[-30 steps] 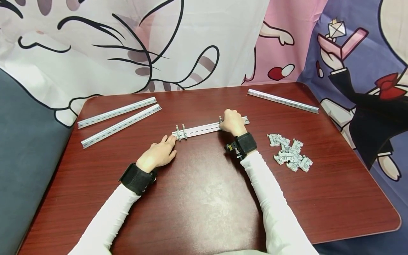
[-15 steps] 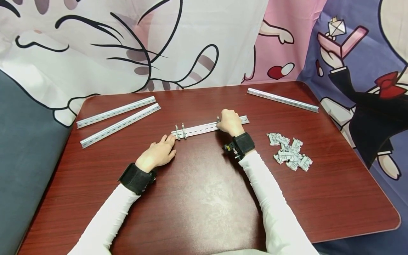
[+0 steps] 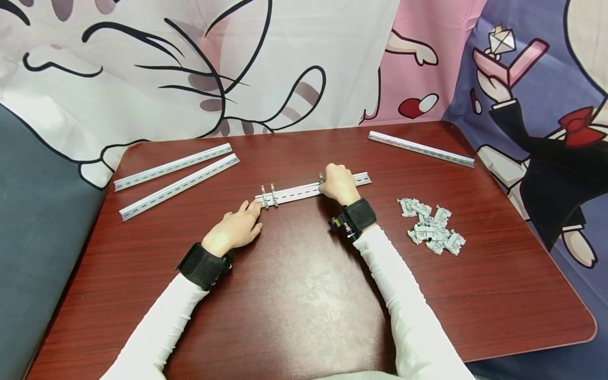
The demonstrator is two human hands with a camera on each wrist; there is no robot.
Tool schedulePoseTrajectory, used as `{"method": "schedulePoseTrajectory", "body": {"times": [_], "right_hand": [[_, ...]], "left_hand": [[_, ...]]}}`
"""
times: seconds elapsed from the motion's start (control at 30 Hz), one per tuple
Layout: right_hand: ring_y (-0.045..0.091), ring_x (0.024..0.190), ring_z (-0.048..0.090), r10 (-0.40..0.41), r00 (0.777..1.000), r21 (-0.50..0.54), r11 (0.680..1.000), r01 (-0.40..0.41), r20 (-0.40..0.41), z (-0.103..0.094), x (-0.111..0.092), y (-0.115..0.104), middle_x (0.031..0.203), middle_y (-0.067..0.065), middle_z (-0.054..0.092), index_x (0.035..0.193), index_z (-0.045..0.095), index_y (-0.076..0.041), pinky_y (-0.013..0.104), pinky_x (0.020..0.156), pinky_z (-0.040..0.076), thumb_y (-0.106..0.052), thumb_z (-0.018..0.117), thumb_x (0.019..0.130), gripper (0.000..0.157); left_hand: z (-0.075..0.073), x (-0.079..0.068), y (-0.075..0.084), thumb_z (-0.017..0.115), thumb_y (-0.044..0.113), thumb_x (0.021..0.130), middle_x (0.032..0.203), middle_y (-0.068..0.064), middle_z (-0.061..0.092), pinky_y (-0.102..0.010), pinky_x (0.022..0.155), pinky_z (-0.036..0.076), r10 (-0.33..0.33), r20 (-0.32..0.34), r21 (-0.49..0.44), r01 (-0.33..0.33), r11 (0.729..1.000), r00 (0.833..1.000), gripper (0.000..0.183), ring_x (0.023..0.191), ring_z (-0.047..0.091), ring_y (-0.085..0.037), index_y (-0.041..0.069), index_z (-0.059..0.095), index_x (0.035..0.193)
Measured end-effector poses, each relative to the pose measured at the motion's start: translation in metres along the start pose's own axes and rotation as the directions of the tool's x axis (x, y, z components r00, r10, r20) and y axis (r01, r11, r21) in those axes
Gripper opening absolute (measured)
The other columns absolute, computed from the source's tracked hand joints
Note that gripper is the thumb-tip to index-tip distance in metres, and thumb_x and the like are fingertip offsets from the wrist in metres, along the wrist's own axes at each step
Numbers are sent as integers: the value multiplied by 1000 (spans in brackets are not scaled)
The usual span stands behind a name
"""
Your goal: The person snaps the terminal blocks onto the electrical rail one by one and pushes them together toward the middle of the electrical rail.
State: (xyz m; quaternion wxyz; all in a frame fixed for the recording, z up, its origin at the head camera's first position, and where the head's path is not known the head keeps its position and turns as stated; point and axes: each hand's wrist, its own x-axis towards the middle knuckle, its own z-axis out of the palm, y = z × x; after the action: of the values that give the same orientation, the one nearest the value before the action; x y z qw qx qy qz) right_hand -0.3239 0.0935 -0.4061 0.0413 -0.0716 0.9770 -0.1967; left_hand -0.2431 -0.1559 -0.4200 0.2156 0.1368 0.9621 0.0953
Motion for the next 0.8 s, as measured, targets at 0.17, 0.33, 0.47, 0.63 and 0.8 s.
{"method": "schedulePoseTrajectory", "body": {"times": [0.17, 0.33, 0.47, 0.63, 0.8], "right_hand": [[18, 59, 39, -15, 1000, -5, 1000, 15, -5, 1, 0, 0, 55, -5, 35, 53, 42, -15, 31, 52, 31, -12, 66, 74, 33], [20, 60, 44, -17, 1000, -10, 1000, 17, -11, 3, 1, 0, 57, -3, 41, 54, 46, -14, 33, 53, 35, -14, 67, 75, 30], [22, 62, 48, -7, 1000, -14, 1000, 7, -8, 3, 1, -1, 60, -1, 46, 56, 49, -13, 36, 55, 40, -15, 68, 76, 28], [22, 63, 48, -2, 1000, -12, 1000, 2, -2, 3, 1, -3, 62, 0, 47, 57, 49, -13, 36, 56, 40, -16, 68, 76, 28], [21, 63, 46, 0, 1000, -2, 1000, 0, 6, 4, 1, -4, 60, -2, 45, 55, 48, -14, 34, 54, 37, -15, 68, 75, 29]], "left_hand": [[0, 1, 0, 42, 23, 102, 161, -17, 17, -63, 113, 25, -1, 6, 1, 1, 1000, 1000, 61, 150, 14, -36, -1, 19, 153], [2, 2, -1, 41, 24, 102, 161, -16, 17, -63, 112, 25, -1, 7, 6, 1, 1000, 1000, 61, 150, 14, -36, -1, 18, 153], [2, 3, -1, 41, 24, 102, 162, -16, 16, -62, 113, 24, -3, 14, 3, 3, 1000, 1000, 62, 150, 13, -35, -1, 18, 154], [2, 3, -1, 41, 24, 102, 162, -16, 15, -62, 113, 24, -4, 20, 0, 4, 1000, 1000, 62, 150, 12, -35, 0, 17, 154], [2, 3, -1, 41, 24, 102, 162, -16, 15, -63, 113, 24, -2, 17, 3, 2, 1000, 1000, 62, 150, 13, -35, 0, 17, 154]]}}
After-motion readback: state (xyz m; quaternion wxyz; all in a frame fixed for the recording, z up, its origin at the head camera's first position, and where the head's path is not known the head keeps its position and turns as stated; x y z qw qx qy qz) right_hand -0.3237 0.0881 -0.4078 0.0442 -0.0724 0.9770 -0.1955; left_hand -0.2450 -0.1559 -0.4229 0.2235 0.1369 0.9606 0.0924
